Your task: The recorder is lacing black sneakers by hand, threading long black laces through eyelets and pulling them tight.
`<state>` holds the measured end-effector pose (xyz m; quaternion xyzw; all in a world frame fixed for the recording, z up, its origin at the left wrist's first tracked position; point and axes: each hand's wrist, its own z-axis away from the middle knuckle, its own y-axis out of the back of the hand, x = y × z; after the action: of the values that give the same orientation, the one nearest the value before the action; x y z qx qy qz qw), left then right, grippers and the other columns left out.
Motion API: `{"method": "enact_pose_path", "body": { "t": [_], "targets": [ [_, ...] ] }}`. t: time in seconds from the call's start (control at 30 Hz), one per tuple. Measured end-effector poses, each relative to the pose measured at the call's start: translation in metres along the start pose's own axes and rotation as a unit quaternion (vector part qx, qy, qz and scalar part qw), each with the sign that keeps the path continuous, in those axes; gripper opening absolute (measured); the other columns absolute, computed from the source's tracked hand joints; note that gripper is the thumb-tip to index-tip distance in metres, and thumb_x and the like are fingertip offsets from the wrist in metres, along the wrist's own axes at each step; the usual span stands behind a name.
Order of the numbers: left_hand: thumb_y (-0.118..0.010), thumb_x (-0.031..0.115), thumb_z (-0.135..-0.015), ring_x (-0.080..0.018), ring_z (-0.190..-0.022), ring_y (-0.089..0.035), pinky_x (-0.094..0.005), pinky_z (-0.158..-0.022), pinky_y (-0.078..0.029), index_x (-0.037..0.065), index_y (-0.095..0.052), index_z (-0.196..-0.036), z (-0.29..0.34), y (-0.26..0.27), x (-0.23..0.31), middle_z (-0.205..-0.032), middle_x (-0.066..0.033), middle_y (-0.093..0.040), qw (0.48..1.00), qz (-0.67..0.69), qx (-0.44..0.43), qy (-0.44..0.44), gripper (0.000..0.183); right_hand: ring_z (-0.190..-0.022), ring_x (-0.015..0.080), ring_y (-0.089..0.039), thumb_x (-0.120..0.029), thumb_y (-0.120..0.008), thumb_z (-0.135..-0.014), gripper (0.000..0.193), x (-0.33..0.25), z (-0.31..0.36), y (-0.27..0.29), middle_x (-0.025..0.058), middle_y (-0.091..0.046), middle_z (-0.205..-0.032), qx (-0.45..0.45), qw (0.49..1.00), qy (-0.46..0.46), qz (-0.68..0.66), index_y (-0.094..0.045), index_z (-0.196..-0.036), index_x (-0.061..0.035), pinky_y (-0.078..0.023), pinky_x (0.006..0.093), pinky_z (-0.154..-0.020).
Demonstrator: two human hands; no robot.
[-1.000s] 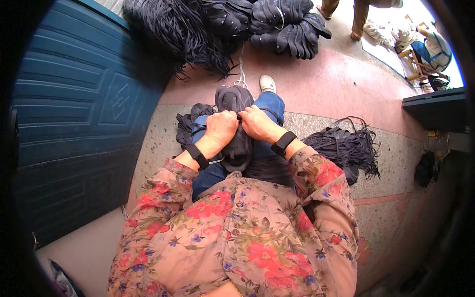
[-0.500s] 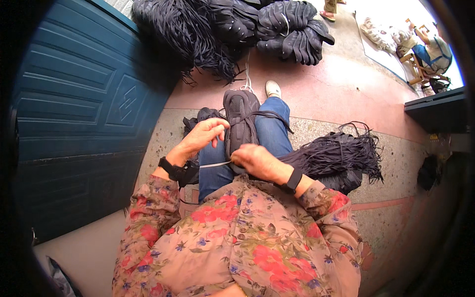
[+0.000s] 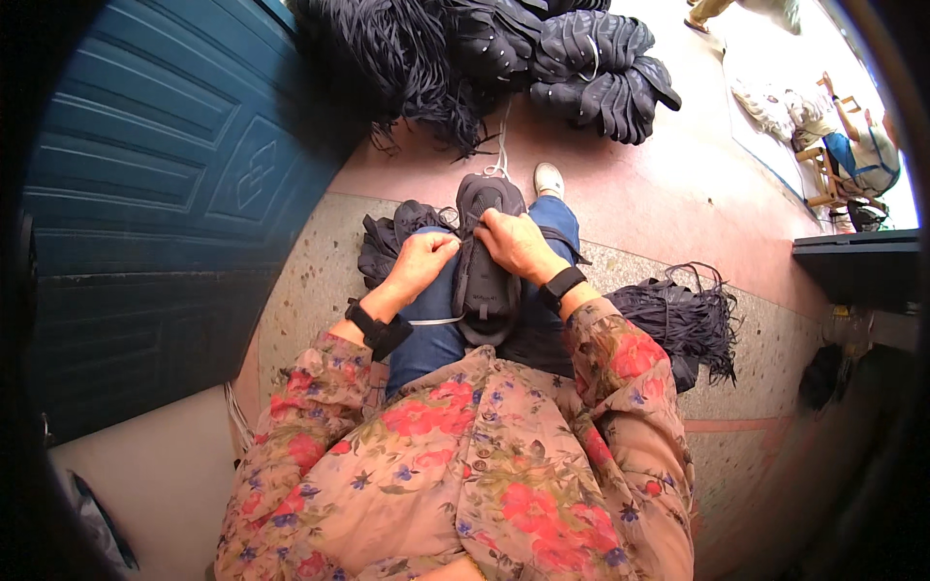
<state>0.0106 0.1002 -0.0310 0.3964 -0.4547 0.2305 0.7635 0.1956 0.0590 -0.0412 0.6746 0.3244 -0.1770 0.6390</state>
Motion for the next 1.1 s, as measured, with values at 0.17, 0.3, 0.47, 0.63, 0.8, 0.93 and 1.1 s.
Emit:
{"method": "enact_pose_path", "body": {
  "t": [0.17, 0.3, 0.47, 0.63, 0.8, 0.93, 1.1],
  "targets": [
    [-0.053, 0.023, -0.081, -0.0259, -0.07, -0.06, -0.0351, -0.063, -0.046, 0.004, -0.063, -0.087, -0.018, -0.003, 0.01, -0.074, -0.0164, -0.061, 0.988, -0.143, 0.052, -0.029, 0.022, -0.069, 0.0389, -0.056, -0.02, -0.054, -0.081, 0.02, 0.006, 0.003, -0.01, 0.0213, -0.056, -0.069, 0.061, 0.992, -0.072, -0.087, -0.048, -0.082, -0.0007, -0.043, 0.044, -0.059],
    [-0.05, 0.025, -0.081, -0.0358, -0.073, -0.059, -0.0435, -0.063, -0.046, 0.007, -0.062, -0.082, -0.02, -0.003, 0.018, -0.075, -0.0181, -0.06, 0.971, -0.229, 0.062, -0.031, 0.021, -0.069, 0.0393, -0.055, -0.018, -0.056, -0.081, 0.02, 0.002, 0.003, -0.007, 0.0227, -0.055, -0.068, 0.08, 0.987, -0.087, -0.11, -0.048, -0.082, -0.0002, -0.043, 0.0435, -0.059],
    [-0.049, 0.024, -0.08, -0.0356, -0.073, -0.059, -0.0439, -0.064, -0.046, 0.007, -0.061, -0.081, -0.02, -0.003, 0.02, -0.074, -0.0175, -0.06, 0.965, -0.254, 0.039, -0.047, 0.021, -0.07, 0.0396, -0.055, -0.019, -0.055, -0.081, 0.021, 0.003, 0.004, -0.01, 0.0229, -0.055, -0.069, 0.077, 0.986, -0.093, -0.115, -0.048, -0.082, 0.0, -0.043, 0.0436, -0.059],
    [-0.052, 0.023, -0.079, -0.0321, -0.072, -0.06, -0.0422, -0.063, -0.045, 0.007, -0.06, -0.078, -0.024, -0.006, 0.021, -0.074, -0.0134, -0.062, 0.937, -0.327, 0.037, -0.115, 0.018, -0.068, 0.04, -0.055, -0.022, -0.051, -0.084, 0.022, -0.001, 0.006, -0.009, 0.0228, -0.056, -0.07, 0.086, 0.985, -0.102, -0.114, -0.048, -0.083, -0.0001, -0.043, 0.0427, -0.059],
    [-0.058, 0.026, -0.077, -0.0295, -0.069, -0.06, -0.0425, -0.064, -0.044, 0.006, -0.06, -0.078, -0.015, -0.012, 0.014, -0.07, -0.0127, -0.061, 0.931, -0.328, 0.078, -0.139, 0.02, -0.064, 0.0404, -0.053, -0.024, -0.046, -0.087, 0.026, -0.023, 0.013, 0.008, 0.0202, -0.055, -0.067, 0.106, 0.945, -0.191, -0.245, -0.054, -0.082, 0.0007, -0.043, 0.0416, -0.059],
    [-0.064, 0.032, -0.072, -0.0283, -0.074, -0.06, -0.0412, -0.065, -0.046, 0.004, -0.061, -0.089, -0.001, -0.005, 0.028, -0.077, -0.0169, -0.061, 0.9, -0.393, 0.055, -0.181, 0.033, -0.068, 0.0392, -0.055, -0.021, -0.047, -0.085, 0.025, -0.045, 0.017, 0.02, 0.0199, -0.056, -0.067, -0.017, 0.892, -0.32, -0.319, -0.057, -0.08, 0.0012, -0.043, 0.0411, -0.061],
    [-0.059, 0.017, -0.071, -0.0352, -0.088, -0.057, -0.0385, -0.077, -0.046, -0.004, -0.056, -0.101, -0.028, 0.003, 0.027, -0.091, -0.024, -0.059, 0.951, -0.283, -0.103, -0.07, 0.037, -0.07, 0.0333, -0.06, -0.017, -0.051, -0.078, 0.019, -0.033, 0.009, -0.016, 0.0184, -0.06, -0.072, 0.031, 0.982, -0.183, -0.01, -0.059, -0.073, -0.0006, -0.047, 0.0415, -0.062]
  ]
}}
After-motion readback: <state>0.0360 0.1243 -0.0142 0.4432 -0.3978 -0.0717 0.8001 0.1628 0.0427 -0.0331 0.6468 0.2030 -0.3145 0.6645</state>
